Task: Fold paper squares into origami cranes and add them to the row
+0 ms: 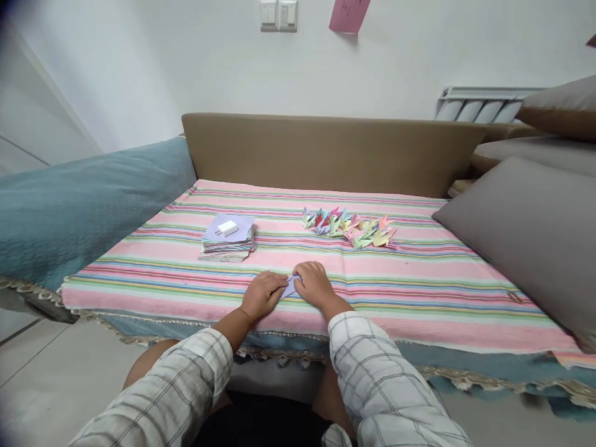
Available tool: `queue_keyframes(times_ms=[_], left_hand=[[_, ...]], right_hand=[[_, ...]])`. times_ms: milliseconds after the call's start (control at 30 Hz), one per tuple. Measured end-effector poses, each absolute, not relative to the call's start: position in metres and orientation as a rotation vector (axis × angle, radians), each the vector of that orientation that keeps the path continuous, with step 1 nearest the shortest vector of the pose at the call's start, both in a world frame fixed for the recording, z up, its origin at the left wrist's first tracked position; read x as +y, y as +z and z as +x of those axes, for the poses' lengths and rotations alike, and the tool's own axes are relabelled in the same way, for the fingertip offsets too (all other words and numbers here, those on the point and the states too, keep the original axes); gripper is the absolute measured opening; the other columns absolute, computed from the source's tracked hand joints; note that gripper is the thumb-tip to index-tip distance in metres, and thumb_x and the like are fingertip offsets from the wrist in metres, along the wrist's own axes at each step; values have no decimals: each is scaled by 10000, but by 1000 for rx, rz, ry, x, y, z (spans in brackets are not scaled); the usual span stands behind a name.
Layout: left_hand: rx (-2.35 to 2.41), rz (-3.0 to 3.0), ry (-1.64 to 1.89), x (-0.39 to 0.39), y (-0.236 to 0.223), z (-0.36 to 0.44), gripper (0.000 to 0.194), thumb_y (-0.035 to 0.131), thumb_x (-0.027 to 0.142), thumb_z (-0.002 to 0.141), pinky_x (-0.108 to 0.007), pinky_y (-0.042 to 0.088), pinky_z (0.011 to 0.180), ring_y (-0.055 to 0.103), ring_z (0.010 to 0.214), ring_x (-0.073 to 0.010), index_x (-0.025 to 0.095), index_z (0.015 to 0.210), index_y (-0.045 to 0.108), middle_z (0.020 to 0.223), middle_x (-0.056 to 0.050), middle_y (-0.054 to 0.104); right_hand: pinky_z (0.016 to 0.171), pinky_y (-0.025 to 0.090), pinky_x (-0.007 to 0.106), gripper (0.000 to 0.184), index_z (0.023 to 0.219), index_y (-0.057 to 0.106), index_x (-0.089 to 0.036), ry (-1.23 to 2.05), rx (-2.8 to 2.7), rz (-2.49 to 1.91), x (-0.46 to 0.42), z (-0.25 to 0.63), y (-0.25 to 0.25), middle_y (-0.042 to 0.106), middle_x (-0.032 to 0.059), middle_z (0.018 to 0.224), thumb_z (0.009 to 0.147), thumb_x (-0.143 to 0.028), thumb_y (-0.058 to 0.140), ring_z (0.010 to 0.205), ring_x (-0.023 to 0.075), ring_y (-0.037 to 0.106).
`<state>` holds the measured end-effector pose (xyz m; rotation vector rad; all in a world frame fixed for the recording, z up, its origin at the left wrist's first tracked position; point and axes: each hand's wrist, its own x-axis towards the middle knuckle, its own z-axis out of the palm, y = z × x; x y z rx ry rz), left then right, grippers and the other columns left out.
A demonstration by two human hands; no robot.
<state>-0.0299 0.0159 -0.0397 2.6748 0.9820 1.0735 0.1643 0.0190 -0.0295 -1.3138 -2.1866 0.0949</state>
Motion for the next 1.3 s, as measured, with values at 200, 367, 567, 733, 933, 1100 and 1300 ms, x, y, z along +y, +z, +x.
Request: queue_keyframes(times_ms=[200,367,567,733,933,1100,1300], left_hand=[[922,2774,981,12,-37,-31,269,575,389,818,-420,407,919,568,1006,-223,226,1017,653,1084,-56,677],[999,2796,1013,11,-38,-30,200,512,297,858,-417,403,916,546,1021,-217,251,956,681,1061,-38,687],[1083,2731,940,7,-35,-28,127,561,280,809,-402,394,909,555,985,-207,230,869,661,1037,-25,693],[1097,2700,910,6,-33,-28,102,568,279,803,-388,395,898,567,978,-197,228,827,653,1023,-24,693],[1072,2750,921,8,-34,-28,204,555,383,835,-390,392,884,575,991,-201,269,943,686,1067,-20,688],[1131,2733,925,10,-35,-26,182,557,372,843,-392,396,866,588,978,-205,279,880,709,1042,-10,700],[1136,2701,902,9,-31,-24,209,522,367,866,-384,404,871,594,965,-197,263,878,702,1019,-21,705]], right_hand=[[758,344,320,90,806,597,-206,5,-2038,-1533,6,165,-35,621,47,854,821,-226,511,840,204,516],[820,334,336,175,927,630,-222,30,-2104,-1326,-6,171,-37,645,50,982,838,-187,484,938,207,512],[848,341,371,201,978,629,-231,154,-2291,-1152,-11,176,-32,654,52,1044,794,-238,549,963,222,534],[838,365,354,149,931,629,-235,179,-2279,-1146,-9,177,-32,663,44,1023,815,-291,555,952,213,556],[831,350,351,134,918,628,-232,119,-2287,-1144,-10,177,-33,677,36,1019,858,-306,533,946,202,580],[831,354,345,156,928,615,-227,151,-2269,-1112,-13,179,-34,676,43,1033,830,-345,582,963,199,587],[818,352,344,145,929,620,-229,111,-2253,-1148,-13,177,-36,686,48,1017,854,-336,556,950,199,599]])
